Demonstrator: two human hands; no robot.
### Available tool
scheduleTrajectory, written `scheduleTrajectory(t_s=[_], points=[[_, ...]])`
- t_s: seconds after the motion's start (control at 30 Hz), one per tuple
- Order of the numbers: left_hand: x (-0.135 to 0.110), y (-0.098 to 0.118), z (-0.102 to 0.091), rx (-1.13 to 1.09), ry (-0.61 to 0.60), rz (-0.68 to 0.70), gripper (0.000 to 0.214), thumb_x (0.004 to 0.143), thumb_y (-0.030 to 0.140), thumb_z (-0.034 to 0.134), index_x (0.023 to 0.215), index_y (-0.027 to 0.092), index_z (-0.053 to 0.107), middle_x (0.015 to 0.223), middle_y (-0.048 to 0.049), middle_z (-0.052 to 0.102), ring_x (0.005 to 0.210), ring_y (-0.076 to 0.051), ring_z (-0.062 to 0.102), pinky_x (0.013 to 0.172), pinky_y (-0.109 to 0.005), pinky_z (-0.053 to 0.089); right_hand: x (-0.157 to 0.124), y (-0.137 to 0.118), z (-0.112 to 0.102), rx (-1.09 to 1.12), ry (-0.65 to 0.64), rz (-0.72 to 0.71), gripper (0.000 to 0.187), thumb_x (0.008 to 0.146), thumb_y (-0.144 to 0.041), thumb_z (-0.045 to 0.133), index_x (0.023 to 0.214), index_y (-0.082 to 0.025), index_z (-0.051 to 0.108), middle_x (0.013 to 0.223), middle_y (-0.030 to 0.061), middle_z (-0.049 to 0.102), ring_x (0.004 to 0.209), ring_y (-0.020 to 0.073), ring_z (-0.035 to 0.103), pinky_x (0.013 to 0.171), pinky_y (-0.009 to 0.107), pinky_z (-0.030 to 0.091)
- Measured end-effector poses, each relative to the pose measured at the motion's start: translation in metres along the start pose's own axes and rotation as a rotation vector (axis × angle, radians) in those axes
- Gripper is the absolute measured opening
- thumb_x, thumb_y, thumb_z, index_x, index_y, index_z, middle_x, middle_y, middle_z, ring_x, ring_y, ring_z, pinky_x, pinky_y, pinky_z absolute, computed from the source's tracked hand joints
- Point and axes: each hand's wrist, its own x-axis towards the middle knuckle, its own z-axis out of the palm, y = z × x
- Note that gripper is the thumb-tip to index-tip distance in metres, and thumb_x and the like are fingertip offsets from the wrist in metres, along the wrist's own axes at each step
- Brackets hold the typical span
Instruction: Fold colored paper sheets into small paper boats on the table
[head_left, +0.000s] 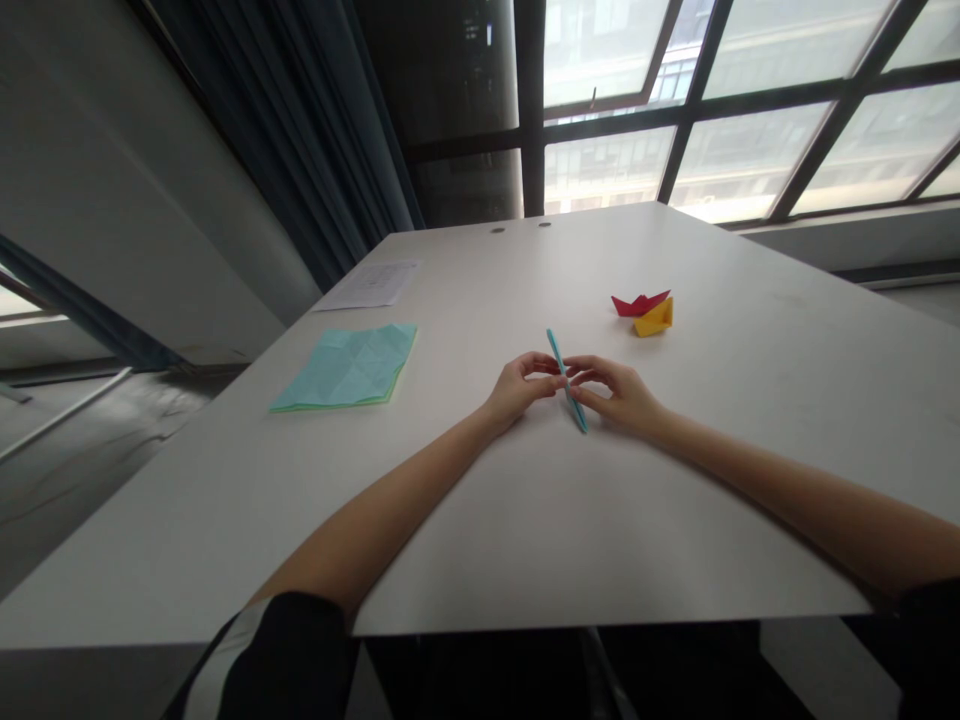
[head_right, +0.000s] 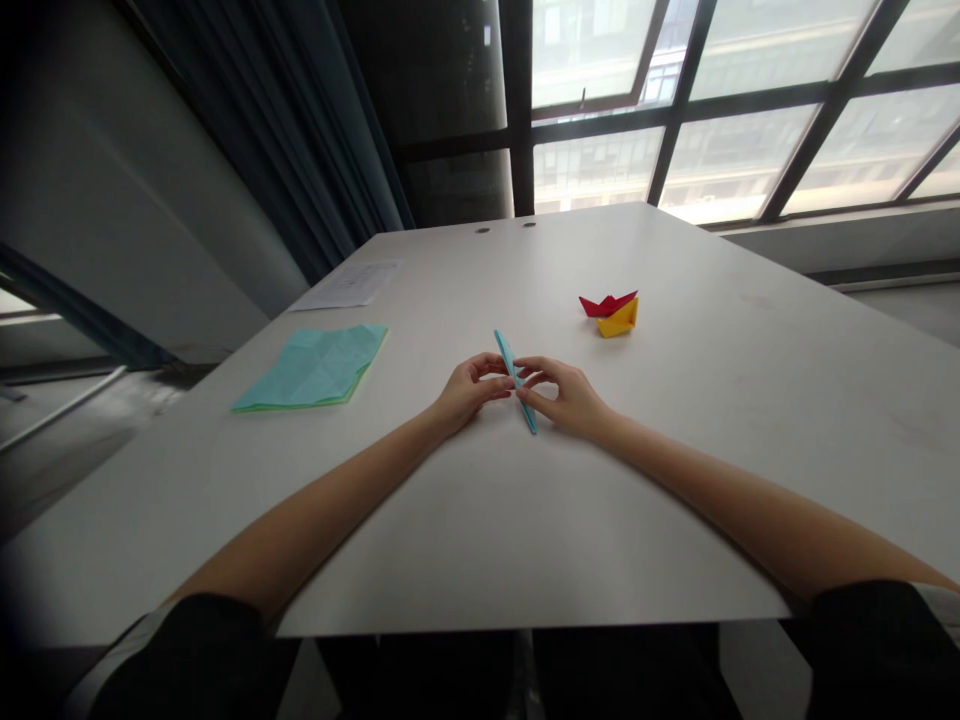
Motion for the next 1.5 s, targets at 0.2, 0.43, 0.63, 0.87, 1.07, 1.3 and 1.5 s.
scheduleTrajectory(t_s=[0.2,0.43,0.63,0.87,1.07,1.3,1.5], points=[[0.000,0.000,0.000,0.010,-0.001,0.002,0.035,0.058,0.025,0.074,0.086,0.014,0.056,0.088,-0.0032,0.060,0.072,-0.011,0.059,0.070,-0.029,0.047,0.000,0.000,0.000,0.018,-0.002,0.021,0.040,0.076,-0.037,0.060,0.111,-0.021,0.054,0.098,0.0072,0.063,0.082,0.0193,0.064,0.078,0.037,0.053],[0.001,-0.003,-0.002,0.022,-0.013,0.059,0.036,0.056,0.019,0.075,0.086,0.013,0.056,0.086,-0.0037,0.061,0.074,-0.013,0.061,0.071,-0.028,0.047,0.000,0.002,0.000,0.047,-0.010,0.046,0.041,0.075,-0.038,0.061,0.112,-0.020,0.054,0.098,0.0075,0.063,0.083,0.0196,0.064,0.078,0.037,0.053],[0.002,-0.005,-0.002,0.062,0.002,0.063,0.035,0.057,0.019,0.073,0.086,0.013,0.055,0.084,-0.0033,0.061,0.073,-0.013,0.061,0.069,-0.028,0.047,0.000,-0.002,0.001,-0.017,-0.007,0.007,0.040,0.076,-0.037,0.060,0.111,-0.020,0.055,0.098,0.0074,0.064,0.082,0.0193,0.065,0.077,0.036,0.053],[0.001,-0.004,-0.001,0.070,-0.005,0.076,0.034,0.057,0.020,0.072,0.086,0.014,0.055,0.084,-0.0024,0.059,0.072,-0.012,0.060,0.070,-0.029,0.048,0.000,-0.006,0.001,-0.113,0.002,-0.054,0.036,0.076,-0.033,0.060,0.110,-0.021,0.055,0.097,0.0066,0.064,0.079,0.0178,0.065,0.075,0.034,0.053],[0.000,-0.002,0.000,0.047,0.005,0.049,0.031,0.057,0.017,0.068,0.085,0.014,0.054,0.083,-0.0024,0.060,0.071,-0.013,0.060,0.070,-0.030,0.049,0.000,-0.004,0.001,-0.089,-0.006,-0.041,0.036,0.077,-0.031,0.059,0.111,-0.020,0.054,0.099,0.0069,0.064,0.081,0.0174,0.064,0.077,0.034,0.052],[0.000,0.000,0.007,-0.029,0.041,0.023,0.024,0.062,0.015,0.059,0.084,0.014,0.051,0.078,-0.0004,0.058,0.069,-0.012,0.060,0.069,-0.031,0.051,-0.001,-0.007,0.000,-0.132,-0.012,-0.028,0.031,0.080,-0.026,0.053,0.111,-0.020,0.055,0.101,0.0061,0.065,0.084,0.0178,0.064,0.074,0.031,0.052],[0.000,-0.008,0.019,0.125,0.184,0.183,0.028,0.062,0.008,0.053,0.088,0.017,0.047,0.082,0.0011,0.056,0.066,-0.010,0.060,0.059,-0.023,0.050,-0.004,-0.016,0.006,-0.343,0.035,-0.103,0.036,0.076,-0.021,0.053,0.113,-0.021,0.052,0.100,0.0057,0.064,0.083,0.0171,0.063,0.076,0.030,0.050]])
